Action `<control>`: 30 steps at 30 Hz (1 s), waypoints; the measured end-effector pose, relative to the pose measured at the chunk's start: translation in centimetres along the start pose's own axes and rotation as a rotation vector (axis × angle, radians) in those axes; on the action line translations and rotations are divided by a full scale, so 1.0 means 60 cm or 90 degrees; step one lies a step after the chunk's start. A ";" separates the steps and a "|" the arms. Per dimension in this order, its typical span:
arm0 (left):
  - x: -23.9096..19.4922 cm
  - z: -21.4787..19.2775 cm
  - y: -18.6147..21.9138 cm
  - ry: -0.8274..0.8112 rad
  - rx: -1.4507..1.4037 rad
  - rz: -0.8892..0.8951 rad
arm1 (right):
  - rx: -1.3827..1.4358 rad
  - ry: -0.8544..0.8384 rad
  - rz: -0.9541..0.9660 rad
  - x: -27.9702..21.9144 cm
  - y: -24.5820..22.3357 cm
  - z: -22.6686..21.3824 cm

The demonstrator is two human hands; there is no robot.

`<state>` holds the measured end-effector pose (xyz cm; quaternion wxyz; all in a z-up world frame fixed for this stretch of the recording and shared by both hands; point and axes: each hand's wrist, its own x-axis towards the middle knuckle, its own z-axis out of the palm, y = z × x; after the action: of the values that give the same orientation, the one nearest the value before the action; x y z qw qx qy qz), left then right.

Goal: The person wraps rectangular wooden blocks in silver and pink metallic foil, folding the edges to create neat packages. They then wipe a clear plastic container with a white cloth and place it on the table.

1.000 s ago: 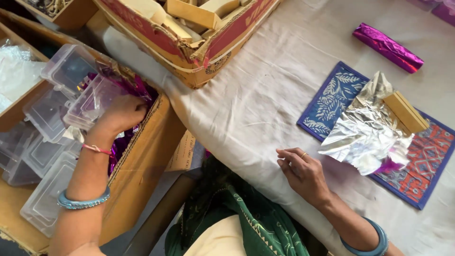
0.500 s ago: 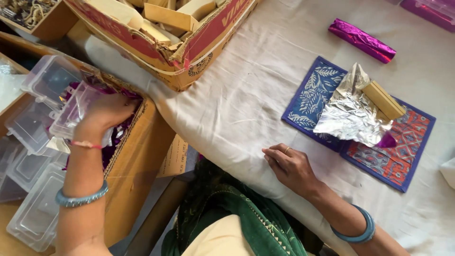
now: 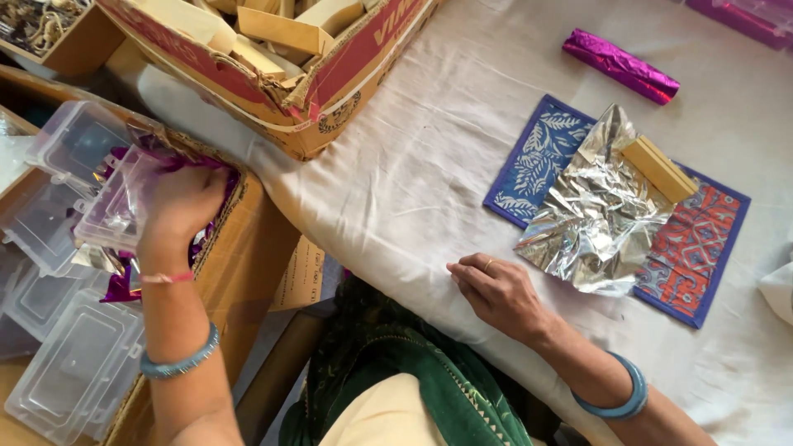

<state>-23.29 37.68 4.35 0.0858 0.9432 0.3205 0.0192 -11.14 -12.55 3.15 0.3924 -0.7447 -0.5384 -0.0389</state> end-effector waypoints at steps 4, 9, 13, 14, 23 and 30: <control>0.062 0.051 -0.058 -0.129 -0.127 0.029 | 0.013 -0.006 0.011 0.000 0.000 -0.001; 0.072 0.107 -0.158 -0.205 -0.415 0.053 | 0.007 0.007 0.019 -0.001 0.002 0.004; 0.047 0.046 -0.041 -0.203 -0.395 -0.059 | 0.001 -0.009 0.030 0.003 0.002 0.003; 0.039 0.027 -0.013 -0.244 -0.481 -0.214 | 0.005 -0.014 0.030 0.003 0.002 0.002; 0.006 0.003 -0.033 -0.092 0.028 0.050 | 0.010 -0.029 0.019 -0.003 0.005 0.001; -0.115 -0.160 0.134 0.250 -0.264 0.124 | 0.009 -0.028 0.016 -0.004 0.003 0.001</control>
<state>-24.80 28.68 15.33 0.2109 0.9100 0.2282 0.2746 -11.11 -12.69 2.89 0.3860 -0.7493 -0.5379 -0.0141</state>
